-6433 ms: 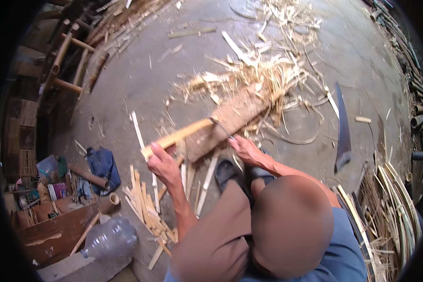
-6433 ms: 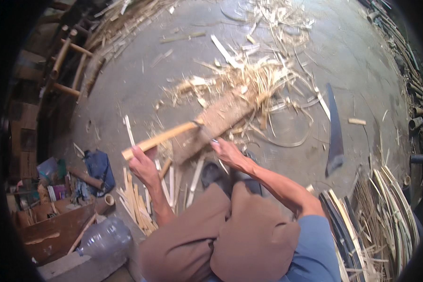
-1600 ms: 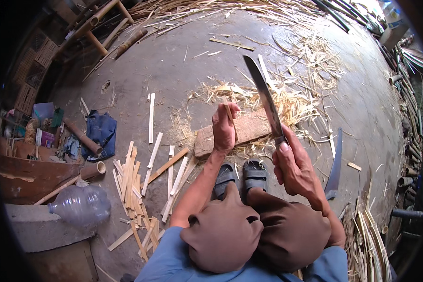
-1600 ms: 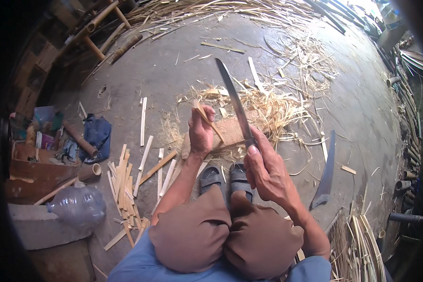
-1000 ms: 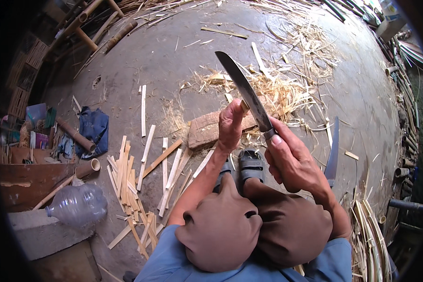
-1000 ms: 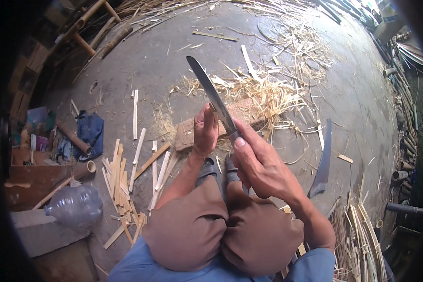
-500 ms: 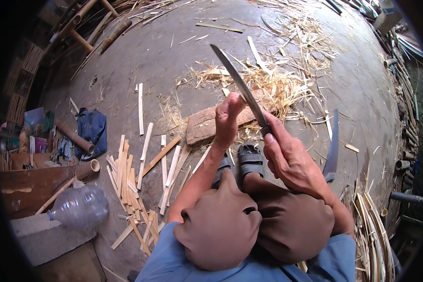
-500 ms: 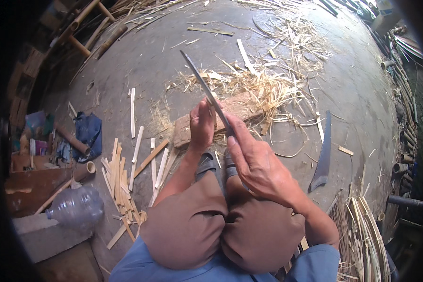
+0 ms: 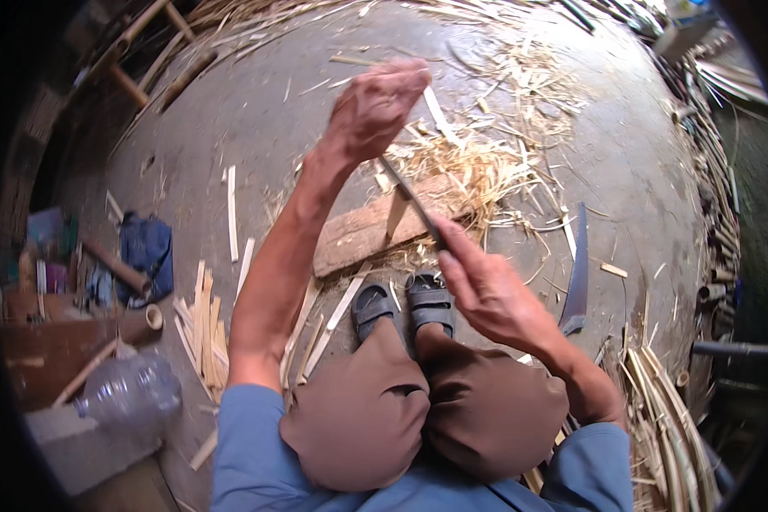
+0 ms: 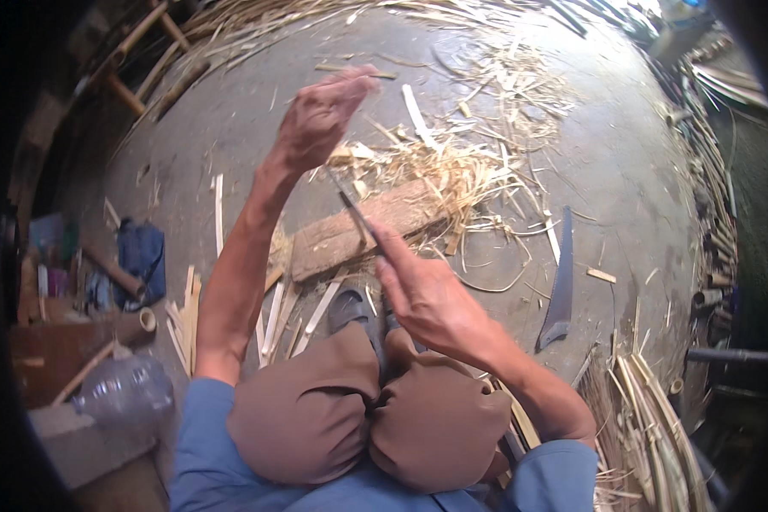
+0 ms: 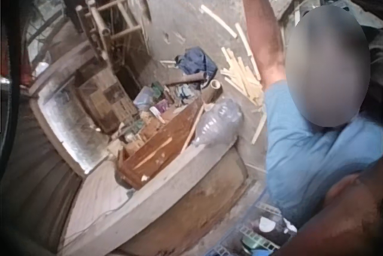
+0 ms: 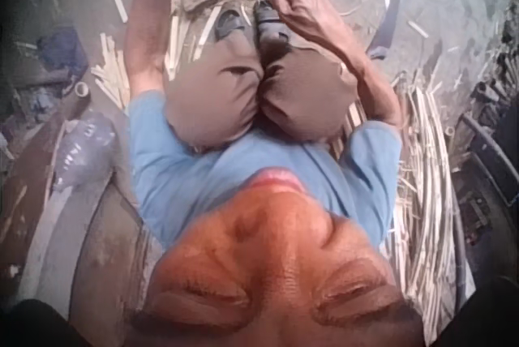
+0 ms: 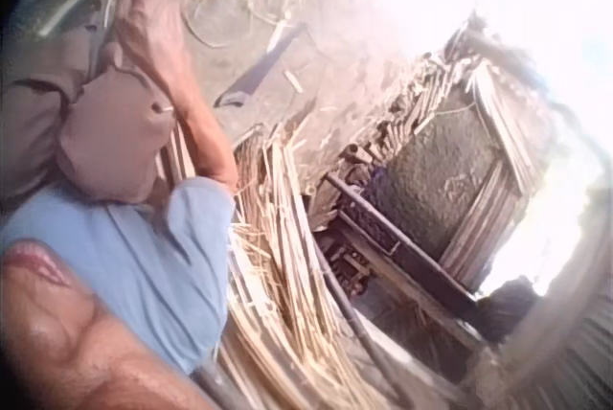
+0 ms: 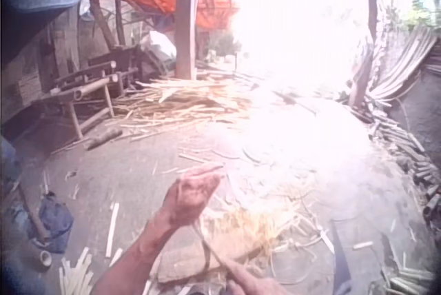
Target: The person sits on the floor and uses a knife to shave thin strips from small wooden pieces. They repeatedly pick up a piece, shave it against a wooden block, and place the finished strip on the floor.
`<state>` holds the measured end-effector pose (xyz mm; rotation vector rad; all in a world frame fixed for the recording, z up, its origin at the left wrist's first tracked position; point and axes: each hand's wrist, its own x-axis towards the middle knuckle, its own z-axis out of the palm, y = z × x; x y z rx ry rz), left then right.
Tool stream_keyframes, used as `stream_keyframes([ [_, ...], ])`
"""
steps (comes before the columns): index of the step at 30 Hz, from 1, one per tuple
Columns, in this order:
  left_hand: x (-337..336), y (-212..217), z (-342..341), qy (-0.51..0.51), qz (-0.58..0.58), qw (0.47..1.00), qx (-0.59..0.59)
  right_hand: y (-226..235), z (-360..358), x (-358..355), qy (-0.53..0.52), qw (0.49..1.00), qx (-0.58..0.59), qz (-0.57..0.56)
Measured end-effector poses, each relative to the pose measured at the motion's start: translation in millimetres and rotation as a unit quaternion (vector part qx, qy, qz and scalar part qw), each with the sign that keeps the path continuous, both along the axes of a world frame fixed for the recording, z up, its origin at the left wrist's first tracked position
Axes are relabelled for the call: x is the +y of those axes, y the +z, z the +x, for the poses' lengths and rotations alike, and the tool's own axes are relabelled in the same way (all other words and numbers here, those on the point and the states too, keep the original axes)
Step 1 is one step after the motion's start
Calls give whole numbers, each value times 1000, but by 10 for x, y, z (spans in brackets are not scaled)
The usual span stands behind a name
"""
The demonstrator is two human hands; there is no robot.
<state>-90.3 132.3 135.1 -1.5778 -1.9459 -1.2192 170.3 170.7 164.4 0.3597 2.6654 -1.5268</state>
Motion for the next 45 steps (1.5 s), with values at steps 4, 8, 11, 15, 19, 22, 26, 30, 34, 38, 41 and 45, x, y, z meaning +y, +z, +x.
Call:
stream_keyframes([
  [4, -64, 40, -70, 36, -92, 993, 63, -89, -8, -18, -7, 1000, 19, 15],
  [8, 96, 564, -120, 56, 30, 980, 189, -182, 33, -4, -18, 998, 56, 10],
  [11, -219, 426, 40, 63, -143, 985, 73, -358, -1, -143, -13, 999, 44, 3],
  [15, -53, -372, -45, 12, -113, 984, -137, -506, -74, -38, -22, 1000, 5, 15],
  [19, -43, -290, 265, -21, 49, 993, -101, -784, -89, 159, -52, 997, 63, -9],
  [22, -254, -312, 586, -60, -76, 994, -53, -774, -183, 317, -62, 992, 108, -38],
  [26, 23, -425, 604, -14, -16, 995, -95, -695, -300, 654, -59, 998, -24, -5],
  [30, 227, -415, 511, -18, -23, 995, -93, -654, -393, 839, -68, 997, -43, 9],
  [34, 489, -558, 410, -13, -9, 997, -69, -789, -474, 1015, -83, 996, -17, -15],
  [38, 726, -606, 276, -3, -50, 997, -62, -825, -624, 1238, -80, 996, -36, -10],
  [41, 868, -673, 136, 17, -100, 995, 4, -997, -692, 1345, -91, 995, -37, -34],
  [45, 909, -619, 77, 46, -137, 988, 46, -986, -746, 1405, -95, 993, -60, -34],
])
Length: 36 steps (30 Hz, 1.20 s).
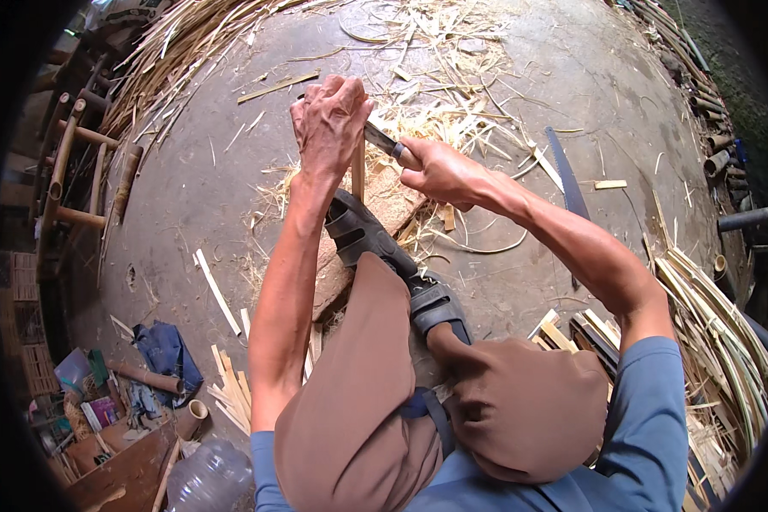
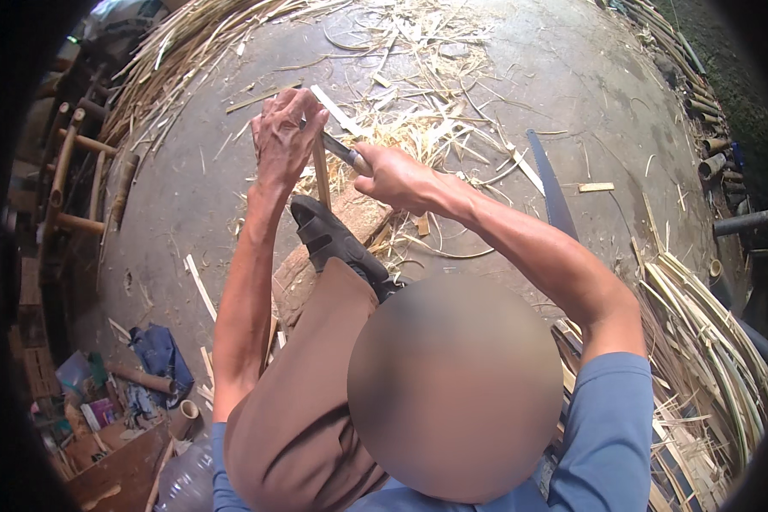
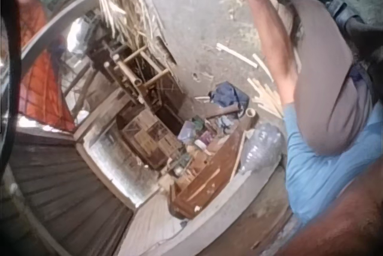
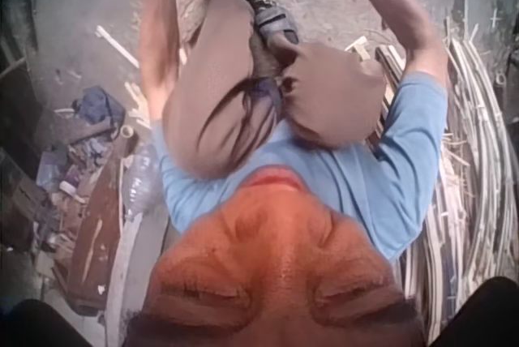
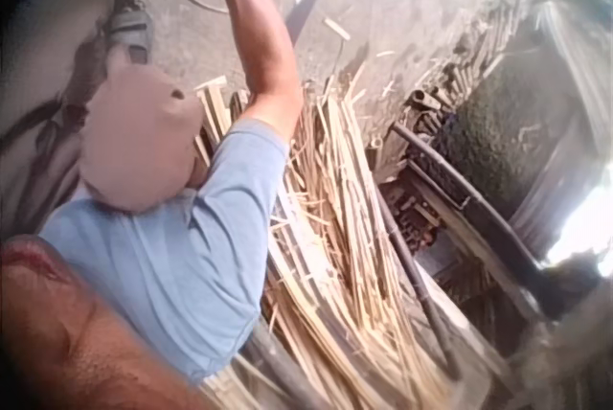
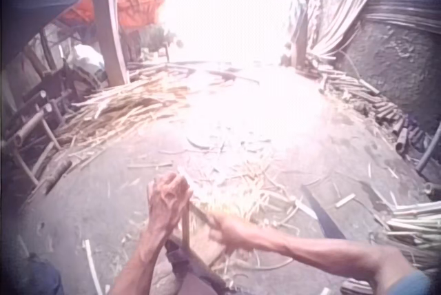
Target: The person sits on the floor and uses a knife to shave thin strips from small wooden pieces. They repeatedly pick up a piece, shave it against a wooden block, and place the finished strip on the floor.
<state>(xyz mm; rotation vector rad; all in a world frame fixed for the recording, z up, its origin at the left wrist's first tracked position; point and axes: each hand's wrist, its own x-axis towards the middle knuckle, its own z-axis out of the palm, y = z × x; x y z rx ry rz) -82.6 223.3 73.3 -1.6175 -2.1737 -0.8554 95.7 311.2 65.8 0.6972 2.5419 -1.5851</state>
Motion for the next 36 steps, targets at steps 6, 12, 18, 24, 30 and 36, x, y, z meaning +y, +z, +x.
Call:
stream_keyframes([
  [6, 121, 3, -90, -2, -23, 1000, -4, -127, -81, 113, 9, 999, 4, 49],
  [12, 82, 10, -104, -50, 26, 994, -90, -410, -141, 216, 36, 984, 87, 149],
  [18, -9, 65, 11, -25, 39, 988, -149, -598, -108, 70, 88, 995, -2, -46],
  [24, -255, 114, 150, -29, 74, 984, -163, -879, -67, 48, 78, 976, 127, 157],
  [30, -442, 211, 257, -3, 58, 981, -187, -988, 19, -47, 169, 986, 5, -9],
  [36, -338, 115, -18, -14, 53, 996, -71, -841, -12, -284, 110, 993, -27, 12],
])
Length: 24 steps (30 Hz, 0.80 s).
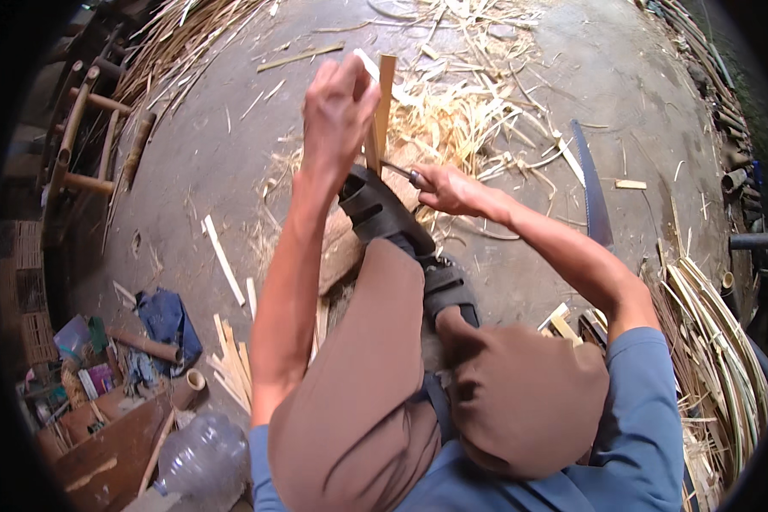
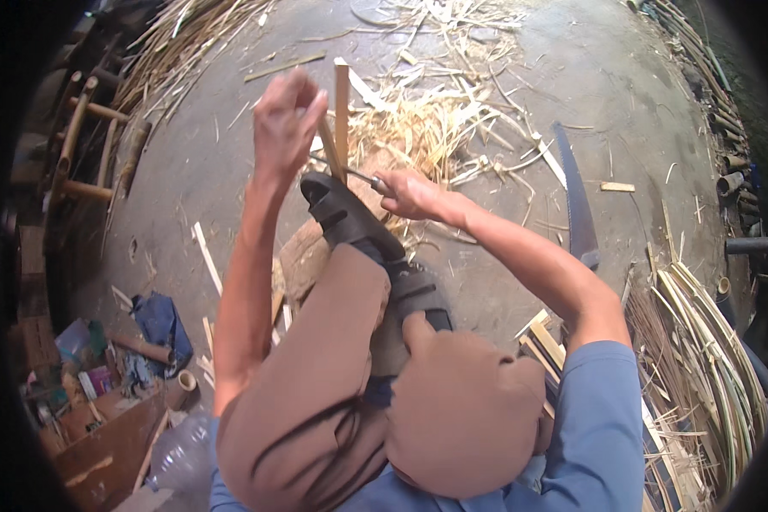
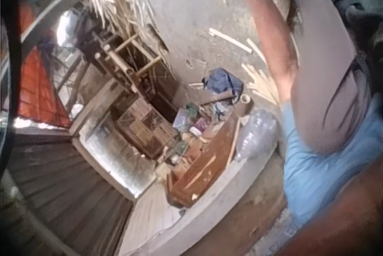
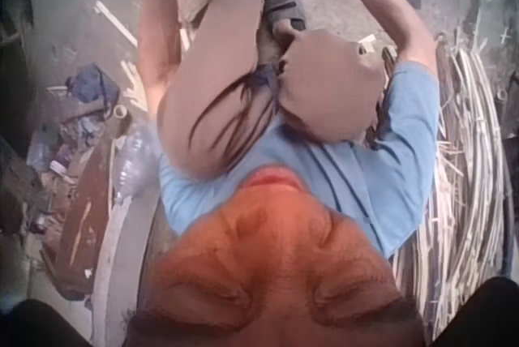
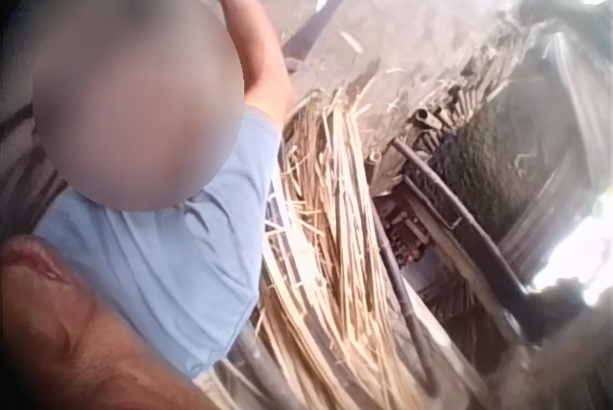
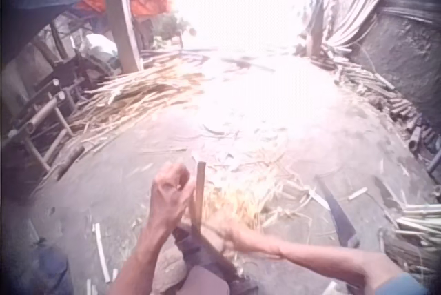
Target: The person sits on the floor and uses a knife to shave thin strips from small wooden pieces. They repeatedly pick up a piece, shave it against a wooden block, and place the finished strip on the floor.
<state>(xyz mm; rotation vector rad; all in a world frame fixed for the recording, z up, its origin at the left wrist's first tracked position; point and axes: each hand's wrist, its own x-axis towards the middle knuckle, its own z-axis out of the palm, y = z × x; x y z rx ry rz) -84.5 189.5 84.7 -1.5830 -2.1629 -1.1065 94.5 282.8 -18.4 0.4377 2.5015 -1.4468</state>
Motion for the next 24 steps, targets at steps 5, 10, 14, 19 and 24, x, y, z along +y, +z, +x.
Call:
stream_keyframes([
  [5, 196, 38, -27, -60, -79, 988, -116, -459, 97, -79, 15, 986, -62, -151],
  [10, 14, 98, -14, -31, -106, 982, -151, -312, 137, -172, 1, 997, -19, -76],
  [14, -227, 129, 107, -23, -75, 980, -184, -552, 173, -165, 10, 996, 87, 29],
  [19, -612, 51, 235, -3, 38, 982, -186, -593, 154, -284, -22, 987, 72, 144],
  [24, -709, 74, 190, -2, 44, 970, -240, -569, 148, -392, -14, 998, 65, 2],
])
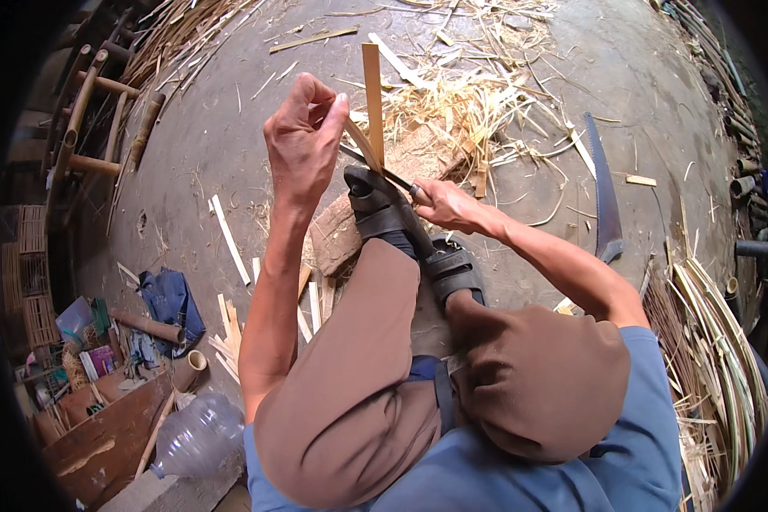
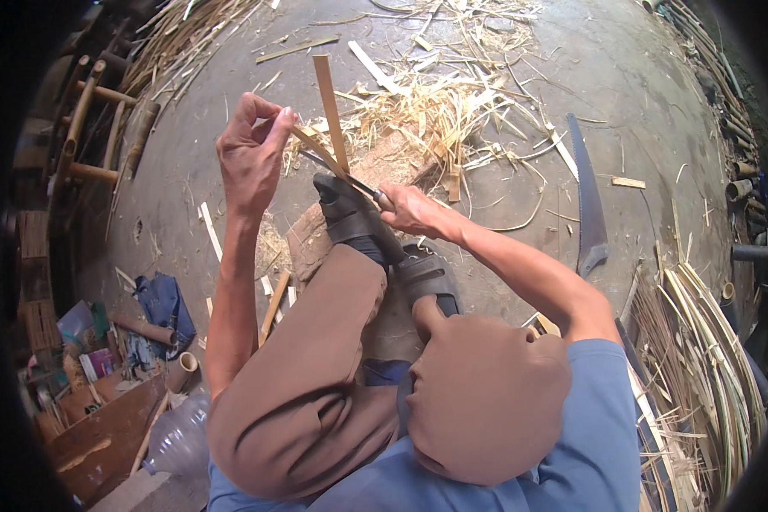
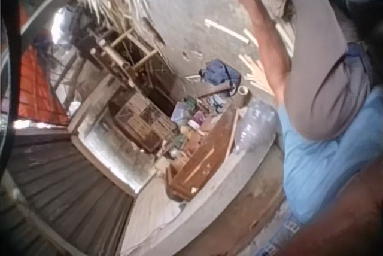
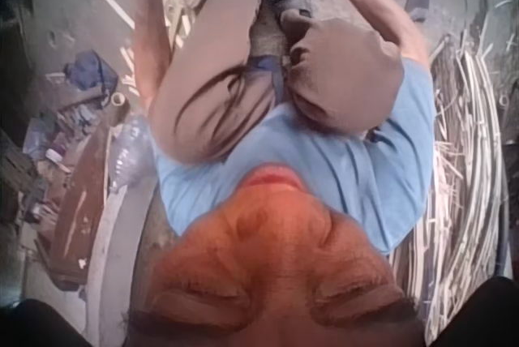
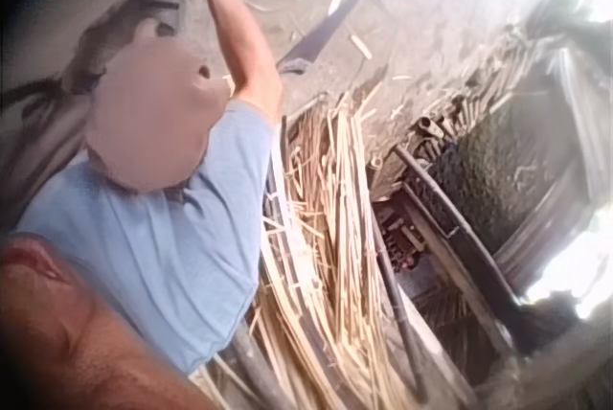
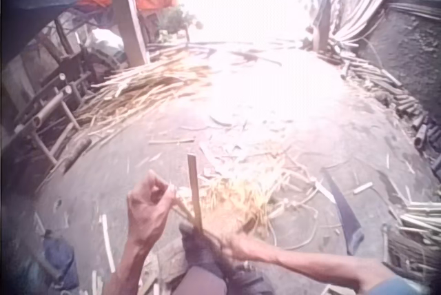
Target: The person sits on the floor and uses a knife to shave thin strips from small wooden pieces. They repeatedly pick up a piece, shave it against a wooden block, and place the finished strip on the floor.
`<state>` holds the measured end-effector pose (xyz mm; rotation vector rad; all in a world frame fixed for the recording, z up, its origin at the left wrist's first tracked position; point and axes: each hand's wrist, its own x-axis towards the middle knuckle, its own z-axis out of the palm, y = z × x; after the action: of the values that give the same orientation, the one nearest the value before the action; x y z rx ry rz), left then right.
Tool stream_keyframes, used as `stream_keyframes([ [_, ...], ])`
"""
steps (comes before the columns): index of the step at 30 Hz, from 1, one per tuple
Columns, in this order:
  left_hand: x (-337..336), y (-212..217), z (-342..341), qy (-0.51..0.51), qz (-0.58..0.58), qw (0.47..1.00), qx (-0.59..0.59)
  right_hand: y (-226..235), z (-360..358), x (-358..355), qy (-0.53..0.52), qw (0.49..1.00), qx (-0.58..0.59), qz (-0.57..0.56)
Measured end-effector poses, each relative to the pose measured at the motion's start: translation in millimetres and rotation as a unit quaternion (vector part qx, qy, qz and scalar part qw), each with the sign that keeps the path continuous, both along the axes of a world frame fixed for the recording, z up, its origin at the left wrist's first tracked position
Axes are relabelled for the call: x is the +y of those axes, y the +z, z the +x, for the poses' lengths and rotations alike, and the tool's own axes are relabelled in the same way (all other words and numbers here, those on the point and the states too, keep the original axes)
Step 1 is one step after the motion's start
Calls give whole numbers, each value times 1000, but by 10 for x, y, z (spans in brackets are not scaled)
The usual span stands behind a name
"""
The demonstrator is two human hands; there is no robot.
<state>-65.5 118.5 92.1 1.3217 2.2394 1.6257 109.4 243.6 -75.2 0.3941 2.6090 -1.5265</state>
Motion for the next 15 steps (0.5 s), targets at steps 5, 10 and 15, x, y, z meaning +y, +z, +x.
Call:
stream_keyframes([
  [5, -9, -140, -108, -24, 70, 995, -73, -28, 31, -132, -3, 996, 28, 79],
  [10, -213, -196, 201, 32, 103, 971, -214, -128, 144, -614, -56, 992, 87, 70],
  [15, -676, -297, 452, 81, 150, 959, -226, -125, 250, -984, -86, 994, 45, 49],
])
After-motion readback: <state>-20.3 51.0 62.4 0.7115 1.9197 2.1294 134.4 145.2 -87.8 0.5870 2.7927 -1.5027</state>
